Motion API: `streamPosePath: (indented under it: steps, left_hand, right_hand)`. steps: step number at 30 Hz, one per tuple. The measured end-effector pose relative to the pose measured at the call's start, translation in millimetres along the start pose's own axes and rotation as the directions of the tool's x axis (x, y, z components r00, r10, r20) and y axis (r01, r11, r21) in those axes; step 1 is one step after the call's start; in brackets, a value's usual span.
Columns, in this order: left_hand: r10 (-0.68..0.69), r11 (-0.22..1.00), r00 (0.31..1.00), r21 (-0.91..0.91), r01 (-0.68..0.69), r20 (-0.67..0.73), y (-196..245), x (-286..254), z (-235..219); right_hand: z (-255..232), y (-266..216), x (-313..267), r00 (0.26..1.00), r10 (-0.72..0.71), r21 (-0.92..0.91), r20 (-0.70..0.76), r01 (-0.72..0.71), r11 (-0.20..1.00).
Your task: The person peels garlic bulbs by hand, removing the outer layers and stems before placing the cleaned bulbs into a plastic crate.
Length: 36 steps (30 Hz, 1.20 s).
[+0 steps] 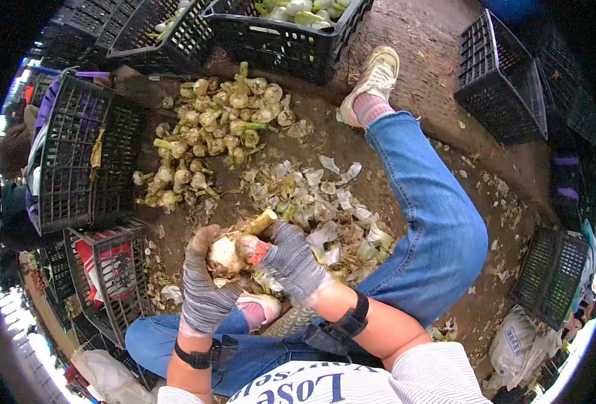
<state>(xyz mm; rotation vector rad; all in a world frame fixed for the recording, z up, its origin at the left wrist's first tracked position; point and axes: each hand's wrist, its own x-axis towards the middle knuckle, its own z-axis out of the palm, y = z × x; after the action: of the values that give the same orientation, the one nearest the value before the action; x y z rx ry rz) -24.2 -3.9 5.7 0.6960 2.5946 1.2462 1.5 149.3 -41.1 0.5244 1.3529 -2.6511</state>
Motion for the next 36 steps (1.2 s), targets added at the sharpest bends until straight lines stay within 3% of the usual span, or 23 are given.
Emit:
streamPosePath:
  steps: [3,5,8,9,11,12,13,14,15,16,17,18,19,20,22,23,25,26,28,29,31,33,36]
  left_hand:
    - [-0.044,0.989,0.999,-0.138,0.047,0.025,6,-3,0]
    - [-0.128,0.969,0.992,-0.212,0.126,0.005,4,-4,0]
    - [-0.113,0.903,0.991,-0.424,0.072,-0.071,2,-3,6]
    - [-0.113,0.903,0.991,-0.422,0.074,-0.069,0,-4,7]
    - [-0.298,0.611,0.954,-0.762,0.213,0.028,-2,-5,9]
    - [-0.298,0.612,0.954,-0.761,0.215,0.03,-2,-5,7]
    - [-0.412,0.231,0.869,-0.891,0.39,0.273,-1,-5,3]
    - [-0.411,-0.194,0.745,-0.848,0.492,0.526,1,-5,0]
    - [-0.537,-0.306,0.622,-0.819,0.486,0.57,4,-2,0]
    - [-0.538,-0.306,0.621,-0.819,0.486,0.57,-5,-2,2]
    - [-0.48,-0.463,0.539,-0.722,0.514,0.692,-20,-5,4]
    - [-0.397,-0.603,0.457,-0.602,0.524,0.796,-22,-1,5]
    - [-0.469,-0.168,0.556,-0.687,0.707,0.687,-17,3,4]
    - [-0.657,0.019,0.602,-0.788,0.616,0.455,-13,5,16]
    - [-0.741,0.306,0.644,-0.756,0.578,0.192,-33,3,21]
    - [-0.741,0.305,0.643,-0.757,0.578,0.193,-30,3,23]
    - [-0.432,0.836,0.901,-0.356,0.418,0.042,-21,2,27]
    - [-0.435,0.836,0.9,-0.354,0.42,0.04,-19,4,21]
    - [-0.51,0.542,0.776,-0.562,0.625,0.372,-20,13,5]
    - [-0.496,0.344,0.747,-0.69,0.637,0.443,-26,12,3]
    - [-0.524,0.387,0.754,-0.678,0.625,0.395,-17,18,-4]
    - [-0.543,0.528,0.807,-0.653,0.543,0.232,-10,20,-7]
    - [-0.55,0.627,0.827,-0.595,0.502,0.118,-7,22,-13]
  right_hand:
    - [-8,-6,-4,0.997,0.069,-0.043,0.024,-0.068,0.997]
    - [-19,0,-4,0.955,0.291,-0.095,0.048,-0.286,0.954]
    - [-9,-11,0,0.992,0.056,-0.243,0.114,-0.026,0.97]
    - [-7,-21,0,0.992,0.056,-0.241,0.114,-0.027,0.97]
    - [-8,-39,0,0.95,0.207,-0.189,0.234,-0.164,0.968]
    - [-11,-36,1,0.95,0.206,-0.187,0.233,-0.164,0.969]
    - [-16,-30,2,0.946,0.142,-0.268,0.292,-0.061,0.962]
    - [-21,-24,4,0.931,0.084,-0.339,0.355,0.044,0.94]
    - [-23,-23,6,0.898,-0.024,-0.457,0.439,0.247,0.855]
    - [-22,-23,5,0.898,-0.023,-0.456,0.44,0.245,0.855]
    - [-20,-23,3,0.892,0.126,-0.251,0.434,-0.015,0.968]
    - [-17,-24,1,0.847,0.265,-0.029,0.461,-0.284,0.958]
    - [-16,-14,5,0.907,0.207,0.019,0.367,-0.23,0.973]
    - [-21,-3,7,0.908,0.207,0.018,0.365,-0.229,0.973]
    - [-31,15,10,0.942,0.218,-0.251,0.256,-0.153,0.956]
    - [-26,9,6,0.97,0.116,-0.444,0.212,-0.01,0.896]
    - [-35,26,10,0.941,0.123,-0.437,0.315,0.029,0.899]
    - [-41,34,11,0.902,0.122,-0.424,0.414,0.073,0.903]
    - [-41,21,2,0.932,0.098,-0.065,0.35,-0.08,0.995]
    - [-35,17,-1,0.948,0.112,-0.03,0.298,-0.108,0.994]
    - [-23,-1,-1,0.96,0.125,0.008,0.25,-0.132,0.991]
    - [-22,-21,4,0.87,0.317,0.461,0.378,-0.474,0.75]
    - [-24,-21,5,0.898,0.353,0.427,0.264,-0.437,0.792]
